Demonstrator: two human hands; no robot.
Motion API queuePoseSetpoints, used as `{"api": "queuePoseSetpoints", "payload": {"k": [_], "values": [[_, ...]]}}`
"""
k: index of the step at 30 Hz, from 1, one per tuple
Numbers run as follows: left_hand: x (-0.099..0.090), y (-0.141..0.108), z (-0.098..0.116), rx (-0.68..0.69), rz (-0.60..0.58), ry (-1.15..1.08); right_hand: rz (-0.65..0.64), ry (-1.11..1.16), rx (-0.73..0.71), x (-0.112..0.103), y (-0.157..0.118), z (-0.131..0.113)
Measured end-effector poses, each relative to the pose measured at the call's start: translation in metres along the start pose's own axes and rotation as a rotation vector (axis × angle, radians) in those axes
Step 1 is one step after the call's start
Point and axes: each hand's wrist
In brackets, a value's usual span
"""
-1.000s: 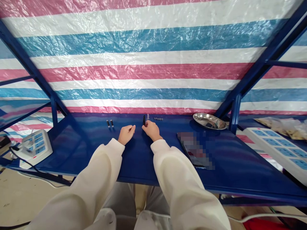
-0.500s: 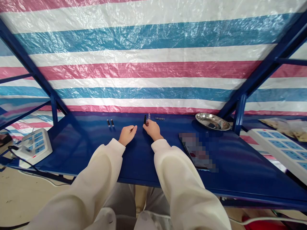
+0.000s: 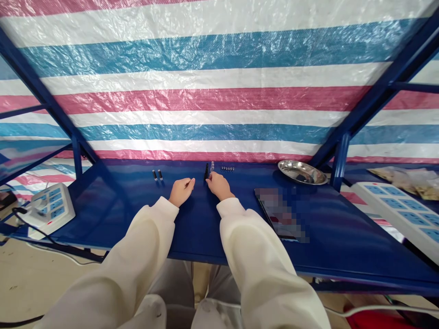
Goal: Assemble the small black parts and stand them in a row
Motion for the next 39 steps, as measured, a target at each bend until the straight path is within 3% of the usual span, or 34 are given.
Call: {"api": "queuePoseSetpoints", "payload": {"k": [9,16,18,24,31,39], "values": [[0.001,0.001,-0.002,-0.020,0.028,0.002,0.063,0.036,0.124,0.006,0.001,0.009],[-0.005,0.006,-0.006,-0.216,0.398,-0.271,0.096,0.028,0.149,0.010,0.003,0.010],[-0.007,0.009,-0.010,-0.298,0.457,-0.367,0.076,0.022,0.144,0.010,0.004,0.010],[-0.010,0.018,-0.023,-0.480,0.473,-0.574,-0.004,-0.042,0.118,0.003,-0.006,0.004],[-0.015,0.022,-0.026,-0.535,0.474,-0.693,0.042,-0.046,0.091,-0.010,-0.032,-0.016],[-0.014,0.025,-0.034,-0.555,0.471,-0.754,0.049,-0.021,0.025,-0.009,-0.036,-0.024]]}}
Point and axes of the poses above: each hand's wrist, its own y-axis towards the middle knuckle, its own x-axis out of the palm, z = x × y, and after that the axes turned 1 degree about x, right-handed
